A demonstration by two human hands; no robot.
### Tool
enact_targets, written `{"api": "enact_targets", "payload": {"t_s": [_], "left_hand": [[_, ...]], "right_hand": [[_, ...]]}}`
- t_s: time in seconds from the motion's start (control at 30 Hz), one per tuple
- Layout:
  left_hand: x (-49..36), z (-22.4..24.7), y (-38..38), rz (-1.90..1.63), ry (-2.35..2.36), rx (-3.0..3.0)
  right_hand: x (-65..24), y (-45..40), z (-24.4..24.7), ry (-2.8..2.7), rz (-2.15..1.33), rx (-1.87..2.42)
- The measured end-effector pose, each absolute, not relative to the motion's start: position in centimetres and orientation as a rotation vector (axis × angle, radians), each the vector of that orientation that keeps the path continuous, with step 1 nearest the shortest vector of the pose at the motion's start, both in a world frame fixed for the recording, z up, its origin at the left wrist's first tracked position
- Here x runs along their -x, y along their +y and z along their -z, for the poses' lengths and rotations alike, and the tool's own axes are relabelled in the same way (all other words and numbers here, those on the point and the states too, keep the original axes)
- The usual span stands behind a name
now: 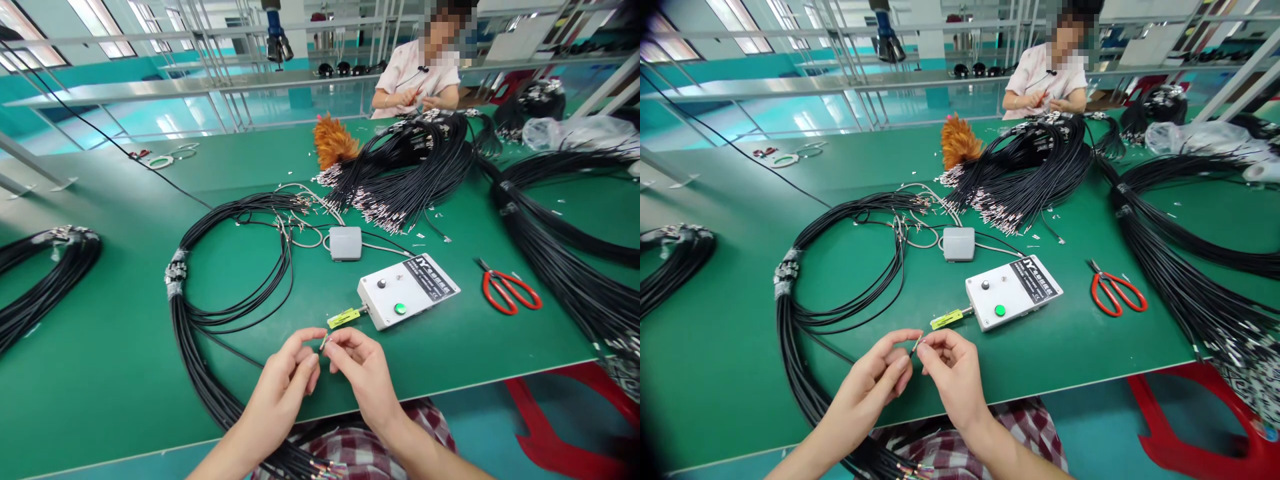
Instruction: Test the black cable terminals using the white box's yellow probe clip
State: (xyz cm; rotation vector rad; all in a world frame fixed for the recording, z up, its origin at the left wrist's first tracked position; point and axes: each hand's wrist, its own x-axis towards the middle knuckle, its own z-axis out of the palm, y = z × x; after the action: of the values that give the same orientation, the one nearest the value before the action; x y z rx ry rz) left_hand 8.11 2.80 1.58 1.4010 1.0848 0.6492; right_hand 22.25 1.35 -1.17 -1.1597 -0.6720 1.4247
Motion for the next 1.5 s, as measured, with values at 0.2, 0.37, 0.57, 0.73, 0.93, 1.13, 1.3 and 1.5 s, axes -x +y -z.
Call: {"api": "enact_targets", "payload": {"t_s": [0.2, 0.37, 0.57, 0.73, 0.93, 1.13, 1.3, 1.5], "left_hand": [[-8.0, -1.5, 2.6, -0.667, 1.09, -1.334], [-7.8, -1.9, 2.9, -0.649, 1.035, -1.209], [-6.9, -2.0, 3.5, -0.58, 0.921, -1.078], [-7.2, -1.8, 3.5, -0.659, 1.019, -0.983], [-8.4, -1.3, 3.1, -0.798, 1.278, -1.028], [-8.9, -1.0, 3.2, -0.812, 1.281, -1.114], [-8.9, -0.7, 3.5, -0.766, 1.245, -1.111], [-9.2, -0.4, 3.2, -0.775, 1.252, -1.23]], "right_hand": [[-21.9, 1.3, 1.2, -0.647, -1.463, 1.15], [-21.5, 1.2, 0.9, -0.609, -1.537, 1.133], [-21.6, 1.0, 0.7, -0.603, -1.555, 1.158], [-21.7, 0.8, 0.9, -0.69, -1.518, 1.192], [-21.8, 0.2, 1.2, -0.889, -1.337, 1.247], [-24.2, -0.3, 2.0, -1.311, -1.035, 1.364], [-26.0, 0.3, 0.9, -1.916, -0.408, 1.339], [-26.1, 1.5, -0.1, -2.245, -0.034, 1.213]]}}
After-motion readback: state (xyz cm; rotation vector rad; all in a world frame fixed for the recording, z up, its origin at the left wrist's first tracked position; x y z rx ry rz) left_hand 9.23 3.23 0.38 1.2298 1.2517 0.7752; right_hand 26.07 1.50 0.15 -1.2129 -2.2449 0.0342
